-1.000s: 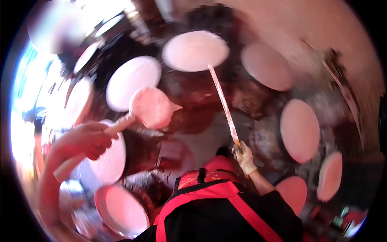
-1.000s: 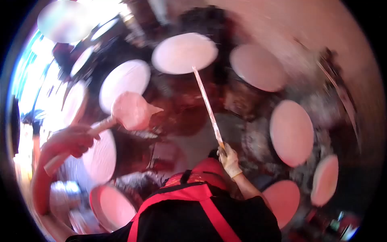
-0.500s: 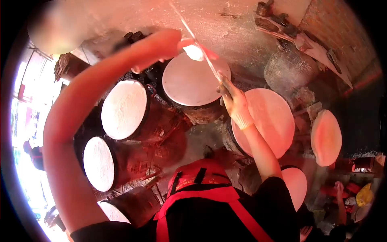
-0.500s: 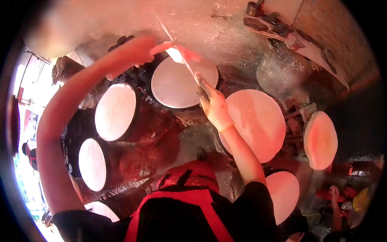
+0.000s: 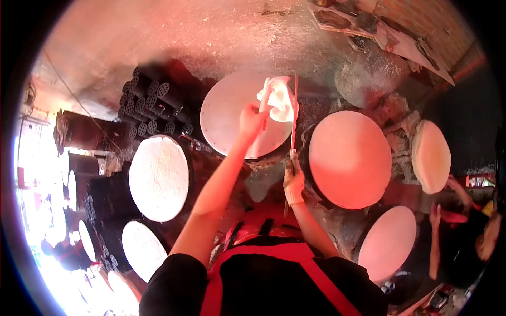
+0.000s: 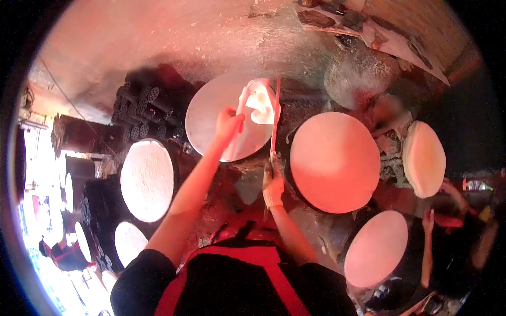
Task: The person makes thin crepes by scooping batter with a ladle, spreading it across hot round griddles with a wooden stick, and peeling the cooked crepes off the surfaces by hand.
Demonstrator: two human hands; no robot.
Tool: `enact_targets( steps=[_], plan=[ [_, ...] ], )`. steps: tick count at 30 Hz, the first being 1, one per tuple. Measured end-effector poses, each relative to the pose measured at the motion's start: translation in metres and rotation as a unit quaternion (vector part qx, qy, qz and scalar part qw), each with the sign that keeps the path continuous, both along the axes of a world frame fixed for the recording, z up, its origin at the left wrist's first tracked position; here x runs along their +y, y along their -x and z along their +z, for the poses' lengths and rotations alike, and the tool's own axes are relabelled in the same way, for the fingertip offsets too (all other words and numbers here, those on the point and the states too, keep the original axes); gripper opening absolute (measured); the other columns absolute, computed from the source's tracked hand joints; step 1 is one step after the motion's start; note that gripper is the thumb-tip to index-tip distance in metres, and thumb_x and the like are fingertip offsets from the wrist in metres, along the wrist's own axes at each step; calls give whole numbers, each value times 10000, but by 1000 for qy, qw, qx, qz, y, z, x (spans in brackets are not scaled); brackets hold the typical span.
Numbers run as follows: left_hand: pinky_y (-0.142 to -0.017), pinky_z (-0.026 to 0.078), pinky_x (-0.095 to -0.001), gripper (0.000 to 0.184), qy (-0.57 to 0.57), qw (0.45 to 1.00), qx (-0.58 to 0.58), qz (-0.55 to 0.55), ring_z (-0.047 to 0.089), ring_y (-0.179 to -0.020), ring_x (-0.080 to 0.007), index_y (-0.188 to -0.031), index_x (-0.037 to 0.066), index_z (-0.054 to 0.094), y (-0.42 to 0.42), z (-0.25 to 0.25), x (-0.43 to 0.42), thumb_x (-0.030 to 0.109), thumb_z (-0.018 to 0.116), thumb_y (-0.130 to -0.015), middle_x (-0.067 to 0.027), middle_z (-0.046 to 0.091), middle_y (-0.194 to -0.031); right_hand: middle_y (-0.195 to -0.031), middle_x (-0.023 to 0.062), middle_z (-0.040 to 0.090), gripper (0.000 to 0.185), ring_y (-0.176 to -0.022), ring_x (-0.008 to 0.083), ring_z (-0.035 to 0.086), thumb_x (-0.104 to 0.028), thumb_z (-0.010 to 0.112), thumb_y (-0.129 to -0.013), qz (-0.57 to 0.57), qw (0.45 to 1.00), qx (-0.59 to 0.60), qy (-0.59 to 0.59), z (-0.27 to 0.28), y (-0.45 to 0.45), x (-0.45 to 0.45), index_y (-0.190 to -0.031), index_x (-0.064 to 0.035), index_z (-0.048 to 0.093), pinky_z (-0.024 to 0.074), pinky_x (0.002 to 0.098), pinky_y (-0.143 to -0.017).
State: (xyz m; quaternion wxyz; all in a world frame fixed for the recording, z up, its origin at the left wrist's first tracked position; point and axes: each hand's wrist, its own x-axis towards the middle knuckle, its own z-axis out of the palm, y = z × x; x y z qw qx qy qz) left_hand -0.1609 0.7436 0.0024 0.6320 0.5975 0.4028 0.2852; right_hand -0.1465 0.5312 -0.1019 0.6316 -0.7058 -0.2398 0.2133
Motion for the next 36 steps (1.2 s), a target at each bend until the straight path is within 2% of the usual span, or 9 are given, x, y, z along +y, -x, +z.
enact_targets(
  steps=[4,8,11,16,19,28,30,33,36],
  plan=[
    [-384,404,-271,146,68,988,-121,68,510,-427,-130,-813,-13,531,0,-24,27,87,638,-803,-63,548,-590,-1330,169,494,427,-1239,259,465,-223,469,-955,-74,993,-91,29,16,7,51,-1323,-10,438,336,311,-1016],
    [-436,404,-233,159,83,966,-246,12,494,-466,-111,-865,5,564,27,64,69,160,588,-891,-32,547,-626,-970,79,617,383,-752,204,599,-225,484,-947,-94,981,148,82,0,-5,98,-1317,-125,474,458,317,-638],
    [-569,420,-224,192,182,903,-378,-94,479,-610,-103,-958,10,534,50,129,99,200,511,-949,-32,561,-750,-605,-58,460,391,-370,67,349,-307,500,-944,-61,914,397,-61,37,3,95,-1328,-347,442,253,213,-332],
    [-395,250,-194,240,187,952,-207,-123,381,-464,-45,-760,73,499,130,144,103,247,614,-878,26,469,-628,-618,-59,458,385,-385,67,351,-315,498,-952,-204,893,385,-110,38,84,86,-1324,-384,428,256,218,-326],
    [-374,280,-203,152,181,974,-132,-28,377,-422,-59,-720,69,492,190,101,71,106,591,-829,25,441,-565,-622,-60,401,420,-401,58,336,-292,507,-948,-174,915,316,-180,17,96,126,-1350,-352,402,263,217,-343],
    [-376,248,-163,190,291,952,-56,84,360,-464,-18,-778,89,510,307,50,-10,164,666,-858,48,450,-616,-683,1,536,314,-428,143,468,-217,516,-914,-193,979,60,36,-53,33,258,-1219,-145,539,398,311,-393],
    [-374,253,-163,202,289,951,-40,97,363,-460,-20,-752,81,522,317,45,-14,155,686,-842,32,483,-624,-631,3,520,354,-415,137,454,-239,540,-903,-130,976,150,89,49,56,237,-1234,-115,539,377,320,-395],
    [-373,267,-161,199,286,951,-53,109,377,-454,-25,-730,62,542,327,35,-17,135,701,-826,-2,539,-651,-553,-25,428,406,-387,100,381,-267,555,-894,92,967,236,28,31,30,185,-1286,-166,516,295,295,-354],
    [-377,286,-162,186,290,950,-60,95,394,-455,-29,-729,44,568,336,26,-18,124,713,-812,-28,573,-668,-551,-62,370,360,-379,65,320,-254,551,-906,-5,951,295,90,74,40,118,-1260,-189,532,238,251,-345]
  ],
)
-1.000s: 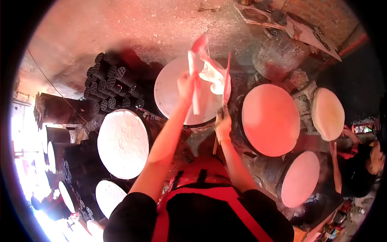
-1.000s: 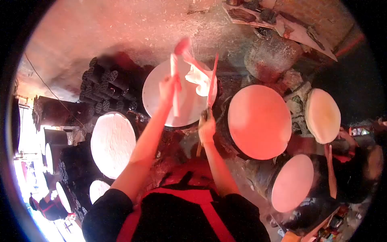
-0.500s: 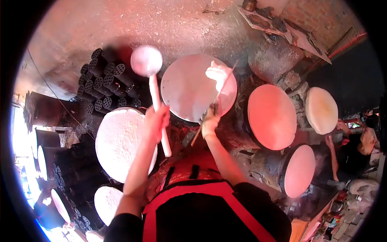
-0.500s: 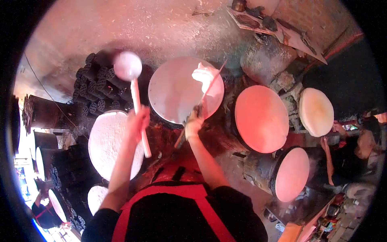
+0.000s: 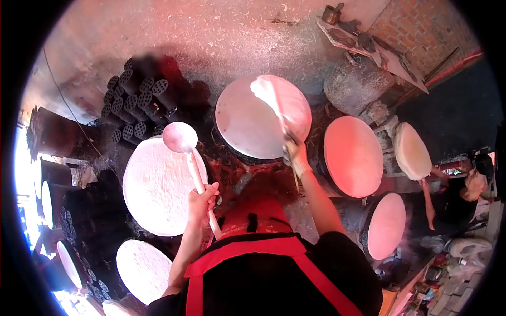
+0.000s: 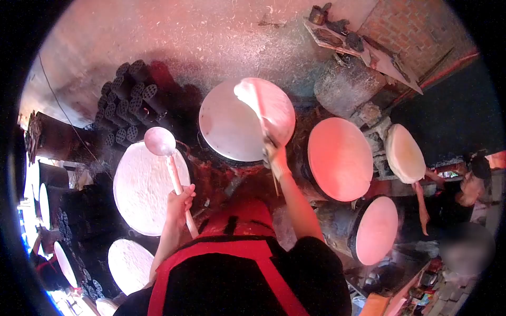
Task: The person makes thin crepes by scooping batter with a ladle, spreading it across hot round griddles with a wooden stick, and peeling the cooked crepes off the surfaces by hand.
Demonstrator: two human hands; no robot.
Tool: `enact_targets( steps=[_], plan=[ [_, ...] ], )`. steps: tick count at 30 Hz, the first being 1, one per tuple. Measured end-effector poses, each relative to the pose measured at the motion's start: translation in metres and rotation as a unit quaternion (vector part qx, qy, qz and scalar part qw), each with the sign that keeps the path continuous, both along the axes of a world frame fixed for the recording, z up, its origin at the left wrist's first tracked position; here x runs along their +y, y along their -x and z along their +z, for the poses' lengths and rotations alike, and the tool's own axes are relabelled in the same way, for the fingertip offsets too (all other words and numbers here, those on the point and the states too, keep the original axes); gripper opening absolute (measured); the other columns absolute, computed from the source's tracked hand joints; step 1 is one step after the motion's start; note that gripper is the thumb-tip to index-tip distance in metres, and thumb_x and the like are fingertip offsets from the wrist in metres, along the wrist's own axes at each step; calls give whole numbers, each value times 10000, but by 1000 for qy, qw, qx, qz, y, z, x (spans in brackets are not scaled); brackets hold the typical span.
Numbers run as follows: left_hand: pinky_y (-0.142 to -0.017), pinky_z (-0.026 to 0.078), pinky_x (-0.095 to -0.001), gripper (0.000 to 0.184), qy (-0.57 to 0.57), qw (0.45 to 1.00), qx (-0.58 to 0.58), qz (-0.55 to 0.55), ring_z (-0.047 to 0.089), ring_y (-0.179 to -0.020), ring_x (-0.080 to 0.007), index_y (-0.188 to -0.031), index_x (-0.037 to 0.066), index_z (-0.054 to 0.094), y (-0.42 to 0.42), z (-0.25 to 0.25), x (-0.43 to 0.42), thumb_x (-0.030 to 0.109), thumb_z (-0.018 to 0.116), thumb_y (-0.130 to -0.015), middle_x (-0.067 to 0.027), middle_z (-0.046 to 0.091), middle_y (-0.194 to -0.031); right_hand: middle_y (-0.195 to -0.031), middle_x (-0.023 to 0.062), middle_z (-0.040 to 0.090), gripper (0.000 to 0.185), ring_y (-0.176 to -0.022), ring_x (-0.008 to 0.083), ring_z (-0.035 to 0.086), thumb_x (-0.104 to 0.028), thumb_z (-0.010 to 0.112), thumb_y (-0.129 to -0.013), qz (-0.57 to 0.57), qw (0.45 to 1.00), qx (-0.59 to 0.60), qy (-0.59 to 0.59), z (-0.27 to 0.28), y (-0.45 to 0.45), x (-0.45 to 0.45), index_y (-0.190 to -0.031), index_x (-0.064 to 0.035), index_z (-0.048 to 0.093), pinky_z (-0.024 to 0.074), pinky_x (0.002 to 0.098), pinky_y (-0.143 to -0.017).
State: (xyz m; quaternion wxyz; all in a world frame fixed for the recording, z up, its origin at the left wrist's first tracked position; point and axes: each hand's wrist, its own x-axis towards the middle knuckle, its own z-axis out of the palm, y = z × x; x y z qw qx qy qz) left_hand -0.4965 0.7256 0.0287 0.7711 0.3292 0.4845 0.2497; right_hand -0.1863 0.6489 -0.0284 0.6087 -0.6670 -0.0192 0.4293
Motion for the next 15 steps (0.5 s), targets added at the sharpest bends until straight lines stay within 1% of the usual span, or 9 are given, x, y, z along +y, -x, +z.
enact_targets(
  steps=[1,4,7,8,9,11,12,15],
  plan=[
    [-378,288,-163,180,-1,1000,2,-4,399,-457,-31,-731,39,576,2,-1,0,122,715,-810,-32,577,-669,-555,-66,374,352,-380,63,323,-268,554,-909,-47,998,-25,-18,-5,2,-15,-1250,-183,539,246,246,-346],
    [-381,296,-166,168,0,1000,12,-9,412,-461,-35,-736,27,595,4,-3,-6,119,717,-806,-40,589,-671,-559,-63,351,424,-370,62,308,-246,524,-923,-85,995,-42,-20,-18,1,-27,-1339,-287,459,239,227,-340],
    [-389,312,-173,154,7,1000,24,4,430,-471,-41,-748,20,605,4,-5,-16,118,704,-816,-49,600,-680,-552,-63,370,417,-422,57,345,-295,551,-910,0,994,-103,19,-28,3,6,-1320,-235,502,298,251,-352],
    [-394,319,-175,145,11,1000,21,12,440,-480,-45,-758,18,609,3,-8,-20,116,695,-822,-53,606,-689,-550,-63,367,381,-440,57,360,-297,547,-911,-1,994,-110,16,-26,3,19,-1285,-220,538,323,256,-361],
    [-398,326,-177,137,16,1000,16,20,451,-489,-48,-767,17,612,0,-11,-23,115,686,-828,-57,612,-698,-549,-61,367,376,-435,62,365,-301,550,-910,30,992,-125,9,-29,0,28,-1276,-215,545,322,258,-361],
    [-414,341,-181,109,24,999,11,47,470,-514,-56,-818,10,621,-9,-10,-28,107,666,-840,-71,630,-733,-546,-58,369,368,-424,70,373,-309,556,-906,92,983,-156,-6,-15,0,41,-1259,-204,560,322,263,-362],
    [-421,349,-182,101,30,998,9,61,479,-527,-59,-843,7,625,-13,-10,-31,103,656,-845,-78,639,-750,-593,-45,429,387,-403,80,378,-241,549,-899,150,984,-80,47,-4,-5,31,-1279,-168,540,300,263,-351],
    [-438,360,-183,113,36,994,-20,101,496,-555,-66,-915,-1,624,-20,-18,-42,94,635,-856,-95,655,-809,-641,-30,487,419,-384,85,383,-141,511,-876,238,970,38,-19,12,-33,-10,-1295,-145,518,285,266,-341]
  ],
)
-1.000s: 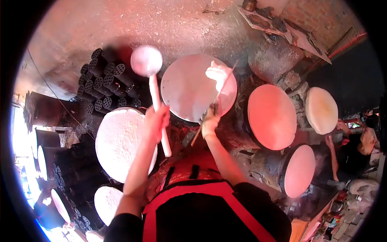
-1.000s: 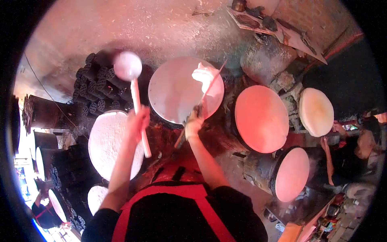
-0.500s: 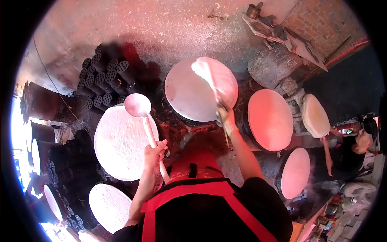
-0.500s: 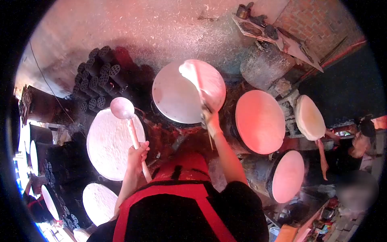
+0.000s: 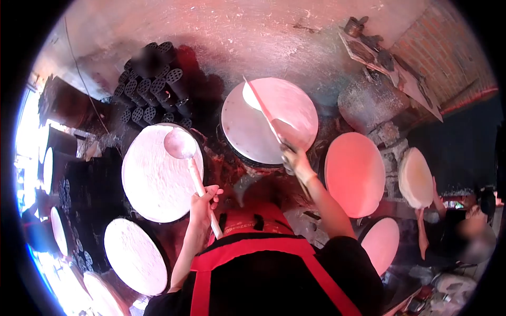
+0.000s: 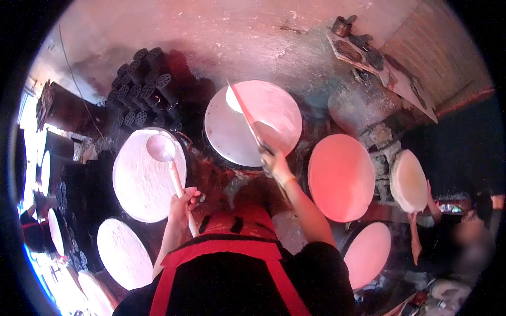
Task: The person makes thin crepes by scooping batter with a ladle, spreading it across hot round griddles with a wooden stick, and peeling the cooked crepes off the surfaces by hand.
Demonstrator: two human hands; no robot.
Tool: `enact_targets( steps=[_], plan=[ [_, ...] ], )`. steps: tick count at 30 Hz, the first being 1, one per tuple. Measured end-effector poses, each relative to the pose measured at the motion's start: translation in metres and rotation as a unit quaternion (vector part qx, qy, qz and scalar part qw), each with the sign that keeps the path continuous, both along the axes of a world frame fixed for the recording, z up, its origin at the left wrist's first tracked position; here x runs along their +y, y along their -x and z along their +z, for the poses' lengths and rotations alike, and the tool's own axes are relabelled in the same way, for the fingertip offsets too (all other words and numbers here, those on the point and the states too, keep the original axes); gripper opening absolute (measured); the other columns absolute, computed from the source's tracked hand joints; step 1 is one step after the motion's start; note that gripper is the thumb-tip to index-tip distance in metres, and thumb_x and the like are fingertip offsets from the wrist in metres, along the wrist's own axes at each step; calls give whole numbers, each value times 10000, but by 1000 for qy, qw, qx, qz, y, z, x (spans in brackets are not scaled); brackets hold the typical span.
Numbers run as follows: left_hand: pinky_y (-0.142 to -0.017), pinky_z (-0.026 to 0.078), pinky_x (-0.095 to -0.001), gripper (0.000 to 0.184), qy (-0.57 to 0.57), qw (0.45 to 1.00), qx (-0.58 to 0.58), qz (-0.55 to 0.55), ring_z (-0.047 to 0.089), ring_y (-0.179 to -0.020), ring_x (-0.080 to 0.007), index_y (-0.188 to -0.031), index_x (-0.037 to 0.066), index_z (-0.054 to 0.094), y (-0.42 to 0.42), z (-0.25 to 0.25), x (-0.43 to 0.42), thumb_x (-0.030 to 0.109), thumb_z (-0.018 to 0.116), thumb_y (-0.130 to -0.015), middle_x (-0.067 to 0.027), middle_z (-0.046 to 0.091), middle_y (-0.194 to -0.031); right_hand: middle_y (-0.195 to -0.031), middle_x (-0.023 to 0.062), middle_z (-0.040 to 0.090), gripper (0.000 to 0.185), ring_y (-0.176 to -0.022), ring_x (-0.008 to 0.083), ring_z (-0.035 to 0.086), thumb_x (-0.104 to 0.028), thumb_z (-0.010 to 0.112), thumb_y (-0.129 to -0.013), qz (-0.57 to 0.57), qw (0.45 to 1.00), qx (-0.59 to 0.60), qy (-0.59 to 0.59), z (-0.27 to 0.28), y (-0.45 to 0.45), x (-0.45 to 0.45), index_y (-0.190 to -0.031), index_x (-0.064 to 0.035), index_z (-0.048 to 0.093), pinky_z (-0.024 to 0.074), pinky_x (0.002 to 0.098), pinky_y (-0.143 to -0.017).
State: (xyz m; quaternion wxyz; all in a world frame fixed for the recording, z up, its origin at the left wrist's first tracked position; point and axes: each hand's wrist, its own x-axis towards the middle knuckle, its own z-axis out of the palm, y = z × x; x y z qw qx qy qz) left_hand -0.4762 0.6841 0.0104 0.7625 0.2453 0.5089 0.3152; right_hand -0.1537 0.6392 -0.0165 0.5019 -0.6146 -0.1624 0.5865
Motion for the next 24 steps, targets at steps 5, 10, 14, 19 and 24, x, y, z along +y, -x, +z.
enact_targets(
  steps=[5,10,14,19,24],
  plan=[
    [-435,349,-181,152,3,998,51,37,485,-544,-64,-976,0,612,-13,2,-25,102,627,-864,-95,654,-846,-557,-39,402,435,-334,78,305,-120,482,-894,-172,978,-104,58,-36,-51,-11,-1309,-251,486,235,259,-299],
    [-416,301,-186,126,8,993,61,96,417,-485,-48,-907,23,591,-31,-7,-55,141,626,-879,-20,560,-712,-572,-70,360,361,-388,57,309,-196,540,-917,25,993,-118,-14,-55,-70,35,-1275,-242,531,248,243,-346],
    [-399,265,-197,162,33,989,47,136,360,-439,-44,-825,45,561,-48,-2,-71,182,618,-889,16,474,-630,-583,-55,406,343,-383,56,319,-103,528,-896,148,986,-58,43,-11,-84,13,-1220,-201,586,240,245,-336],
    [-389,262,-203,175,54,985,16,162,358,-427,-49,-839,45,570,-57,-3,-88,209,595,-895,20,470,-605,-552,-11,453,446,-303,87,314,-27,413,-861,80,992,-99,17,-36,-153,5,-1268,-169,532,221,265,-269],
    [-425,321,-191,156,56,970,90,219,437,-520,-56,-959,24,598,-88,19,-107,164,580,-891,6,554,-695,-614,-39,492,406,-401,59,363,-46,547,-850,140,986,-66,-66,-55,-147,63,-1244,-144,558,280,231,-340]
  ],
)
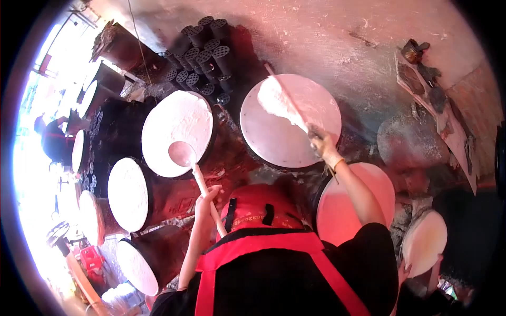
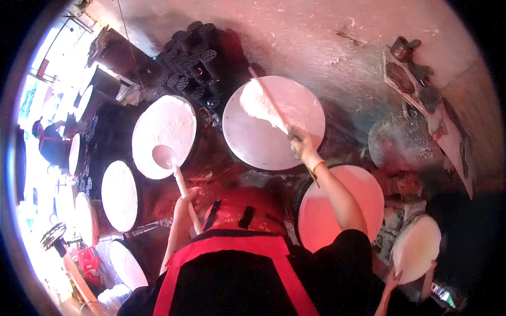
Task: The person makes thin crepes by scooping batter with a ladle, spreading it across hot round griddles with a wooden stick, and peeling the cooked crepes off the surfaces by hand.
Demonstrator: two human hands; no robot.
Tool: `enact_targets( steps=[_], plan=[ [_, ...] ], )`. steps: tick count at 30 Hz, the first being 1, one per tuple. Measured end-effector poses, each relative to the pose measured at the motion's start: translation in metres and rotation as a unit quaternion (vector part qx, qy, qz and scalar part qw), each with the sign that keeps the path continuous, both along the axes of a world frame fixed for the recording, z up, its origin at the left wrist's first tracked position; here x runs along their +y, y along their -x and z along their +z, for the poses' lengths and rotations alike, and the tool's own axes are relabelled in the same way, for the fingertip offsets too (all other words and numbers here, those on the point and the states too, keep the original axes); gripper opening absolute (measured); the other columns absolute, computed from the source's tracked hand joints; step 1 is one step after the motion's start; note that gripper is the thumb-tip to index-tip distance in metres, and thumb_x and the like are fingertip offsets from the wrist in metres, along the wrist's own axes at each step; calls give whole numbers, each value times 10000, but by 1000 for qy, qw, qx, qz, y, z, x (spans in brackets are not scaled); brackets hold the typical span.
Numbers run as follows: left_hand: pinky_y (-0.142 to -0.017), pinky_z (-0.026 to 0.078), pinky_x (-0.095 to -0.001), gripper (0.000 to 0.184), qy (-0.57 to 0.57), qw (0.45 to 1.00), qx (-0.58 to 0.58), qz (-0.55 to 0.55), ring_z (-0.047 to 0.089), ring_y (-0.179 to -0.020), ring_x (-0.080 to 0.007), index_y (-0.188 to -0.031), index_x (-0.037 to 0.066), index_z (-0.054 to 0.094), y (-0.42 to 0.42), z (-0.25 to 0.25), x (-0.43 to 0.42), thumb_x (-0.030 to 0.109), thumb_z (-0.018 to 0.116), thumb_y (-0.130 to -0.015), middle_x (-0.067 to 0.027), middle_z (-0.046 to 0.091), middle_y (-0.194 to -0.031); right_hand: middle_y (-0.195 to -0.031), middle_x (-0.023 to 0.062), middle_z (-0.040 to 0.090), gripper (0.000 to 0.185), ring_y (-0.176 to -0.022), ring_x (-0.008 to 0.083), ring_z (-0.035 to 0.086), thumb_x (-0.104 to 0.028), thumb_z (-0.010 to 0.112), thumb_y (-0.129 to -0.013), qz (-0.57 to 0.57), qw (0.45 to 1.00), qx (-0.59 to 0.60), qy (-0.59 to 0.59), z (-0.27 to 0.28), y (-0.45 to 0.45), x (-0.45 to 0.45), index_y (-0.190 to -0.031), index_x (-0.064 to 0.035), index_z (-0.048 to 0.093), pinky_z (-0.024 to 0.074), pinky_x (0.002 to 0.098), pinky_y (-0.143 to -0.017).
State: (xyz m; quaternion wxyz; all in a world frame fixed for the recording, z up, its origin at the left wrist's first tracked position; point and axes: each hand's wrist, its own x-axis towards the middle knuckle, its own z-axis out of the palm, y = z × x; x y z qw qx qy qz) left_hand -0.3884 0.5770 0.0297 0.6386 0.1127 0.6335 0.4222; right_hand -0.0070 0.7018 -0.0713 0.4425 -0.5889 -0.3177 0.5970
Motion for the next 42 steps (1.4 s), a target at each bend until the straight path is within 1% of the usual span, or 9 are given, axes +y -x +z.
enact_targets(
  steps=[6,14,18,22,28,32,34,40,42],
  plan=[
    [-412,288,-185,115,25,1000,13,2,416,-496,-47,-898,72,562,4,-9,-45,186,562,-912,16,555,-725,-599,-23,496,538,-392,49,346,60,453,-776,192,977,27,92,63,-40,-27,-1266,-141,548,258,216,-338],
    [-410,259,-230,270,51,998,16,39,332,-429,-60,-708,121,460,1,15,-55,246,628,-878,59,367,-536,-572,-38,442,441,-369,60,337,-32,526,-826,181,979,-20,89,21,-15,-20,-1249,-152,559,250,243,-321],
    [-491,348,-215,181,39,995,90,-6,462,-559,-72,-916,61,604,16,-1,-34,229,638,-858,28,539,-696,-538,-47,414,421,-342,58,322,-72,497,-894,171,981,67,58,26,-23,-111,-1306,-153,515,233,236,-303],
    [-573,425,-213,283,-6,993,17,-118,552,-710,-85,-1106,43,606,34,0,-11,184,625,-862,-3,602,-818,-569,-62,409,364,-382,40,335,-190,567,-895,-183,981,61,16,29,37,-125,-1244,-89,537,252,227,-325],
    [-747,421,-207,318,-45,964,34,-259,537,-833,-74,-1180,27,572,84,10,18,136,586,-882,-10,604,-1009,-601,-82,398,358,-445,32,330,-167,551,-921,-39,999,20,32,30,99,-198,-1277,-137,545,265,205,-400],
    [-820,381,-216,338,-80,949,21,-306,505,-921,-67,-1200,-4,545,144,-21,28,119,568,-886,-18,599,-1032,-647,-61,445,333,-482,41,390,-134,516,-935,-190,976,-33,-100,-19,156,-260,-1267,-115,526,301,195,-414],
    [-766,397,-213,333,-78,950,16,-303,536,-901,-78,-1193,-16,541,170,-27,26,103,563,-882,-21,602,-966,-679,-71,427,251,-502,24,383,-165,496,-945,-246,937,230,-93,-37,214,-238,-1195,-143,500,296,176,-432],
    [-543,407,-188,252,-45,980,-5,-192,556,-591,-106,-1101,-49,534,230,0,-16,17,557,-859,-31,568,-740,-658,-45,448,420,-459,46,394,-163,414,-960,-233,953,-54,-188,-36,356,3,-1375,-205,363,329,201,-389],
    [-538,405,-190,234,-55,984,-32,-164,557,-597,-109,-1081,-55,533,251,-8,-29,0,550,-854,-35,565,-734,-605,-44,416,401,-440,58,384,-231,416,-975,-283,950,31,-125,-42,373,61,-1375,-234,379,338,219,-381]
  ],
)
